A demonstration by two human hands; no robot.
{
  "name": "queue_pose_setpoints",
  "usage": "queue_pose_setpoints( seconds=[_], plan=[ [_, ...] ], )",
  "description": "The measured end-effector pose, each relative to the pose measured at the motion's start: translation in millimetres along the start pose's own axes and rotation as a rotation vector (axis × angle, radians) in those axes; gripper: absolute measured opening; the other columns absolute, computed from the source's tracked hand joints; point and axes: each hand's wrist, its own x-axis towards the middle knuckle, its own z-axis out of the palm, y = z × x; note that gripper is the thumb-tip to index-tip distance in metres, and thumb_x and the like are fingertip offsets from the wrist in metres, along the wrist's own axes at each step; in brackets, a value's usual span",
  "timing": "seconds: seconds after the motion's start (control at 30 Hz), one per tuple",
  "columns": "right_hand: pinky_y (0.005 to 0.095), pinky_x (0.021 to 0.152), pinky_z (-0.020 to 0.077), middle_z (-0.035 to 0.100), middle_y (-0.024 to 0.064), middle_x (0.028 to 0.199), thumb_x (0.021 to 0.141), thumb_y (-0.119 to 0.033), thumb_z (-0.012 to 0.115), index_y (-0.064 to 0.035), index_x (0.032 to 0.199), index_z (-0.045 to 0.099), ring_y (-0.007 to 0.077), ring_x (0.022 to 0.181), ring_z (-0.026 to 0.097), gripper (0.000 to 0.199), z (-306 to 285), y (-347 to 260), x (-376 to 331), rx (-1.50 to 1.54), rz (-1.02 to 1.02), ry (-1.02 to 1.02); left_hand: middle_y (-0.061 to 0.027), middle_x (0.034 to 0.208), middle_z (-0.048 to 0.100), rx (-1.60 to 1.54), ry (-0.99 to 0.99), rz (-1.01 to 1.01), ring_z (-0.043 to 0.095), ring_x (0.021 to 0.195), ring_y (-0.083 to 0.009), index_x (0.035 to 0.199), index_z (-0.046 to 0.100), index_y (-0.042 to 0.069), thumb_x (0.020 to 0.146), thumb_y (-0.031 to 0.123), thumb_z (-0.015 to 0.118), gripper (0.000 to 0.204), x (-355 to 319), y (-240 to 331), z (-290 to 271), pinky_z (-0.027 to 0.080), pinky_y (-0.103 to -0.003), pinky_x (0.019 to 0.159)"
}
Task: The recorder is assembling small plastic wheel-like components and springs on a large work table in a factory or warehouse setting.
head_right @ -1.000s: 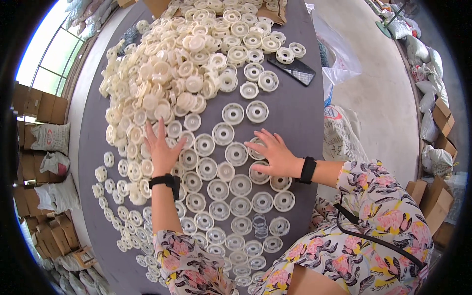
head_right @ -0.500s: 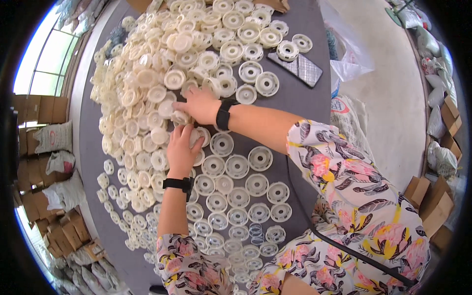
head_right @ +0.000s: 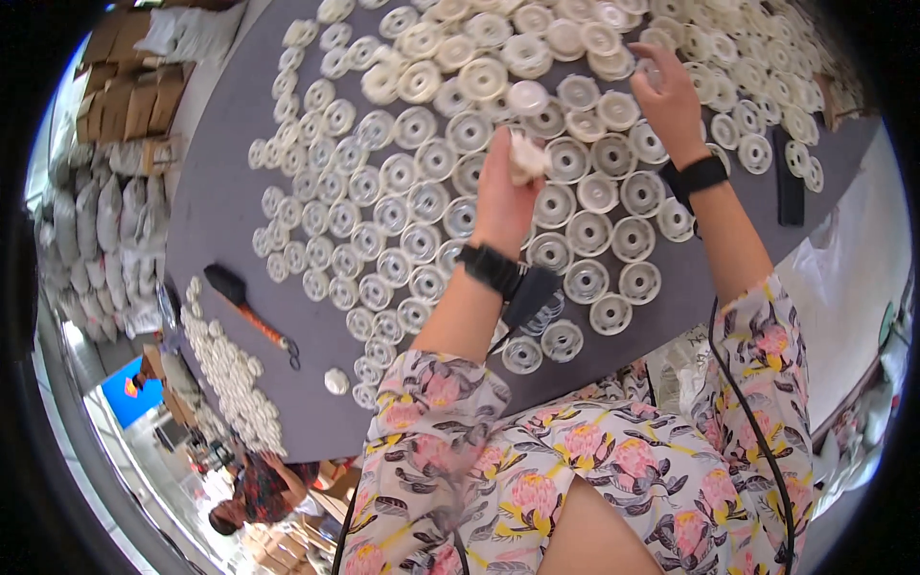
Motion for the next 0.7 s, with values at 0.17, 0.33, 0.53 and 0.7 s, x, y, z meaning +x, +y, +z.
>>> queue_pose_setpoints(
  seconds=[0.17,0.33,0.53,0.7],
  plan=[
    [0.0306,0.065,0.0515,0.062,0.012,0.087,0.085,-0.034,0.051,0.003,0.104,0.053,0.0209,0.082,0.062,0.041,39,-101,-78,1.321,0.959,-0.53,-0.0021,0.101,0.057,0.04,0.113,0.051,0.056,0.087,-0.0116,0.11,0.05,0.009,0.092,0.032,0.046,0.029,-150,28,-172,0.047,-0.025,0.068],
    [0.0331,0.053,0.0523,0.061,0.0073,0.093,0.086,-0.033,0.051,-0.0059,0.111,0.052,0.0193,0.085,0.062,0.037,103,-198,-188,1.278,1.35,-1.096,-0.004,0.093,0.059,-0.112,0.662,0.24,0.056,0.076,-0.0118,0.104,0.052,0.006,0.085,0.023,0.061,0.027,-285,86,-298,0.046,-0.026,0.065],
    [0.0247,0.049,0.0452,0.058,0.0016,0.083,0.081,-0.033,0.059,-0.0085,0.102,0.055,0.0085,0.067,0.055,0.032,157,-289,-282,0.775,0.931,-1.347,-0.0074,0.098,0.052,0.88,1.053,0.545,0.05,0.086,-0.0132,0.109,0.05,0.002,0.081,0.018,0.067,0.037,-347,99,-359,0.044,-0.028,0.076],
    [0.0257,0.048,0.045,0.056,0.0023,0.081,0.08,-0.033,0.06,-0.0085,0.099,0.056,0.0095,0.068,0.054,0.031,184,-338,-319,0.667,0.903,-1.391,-0.0147,0.104,0.052,1.59,0.882,0.532,0.049,0.099,-0.0315,0.107,0.053,0.0,0.067,0.017,0.073,0.047,-336,96,-393,0.038,-0.039,0.089]
  ],
)
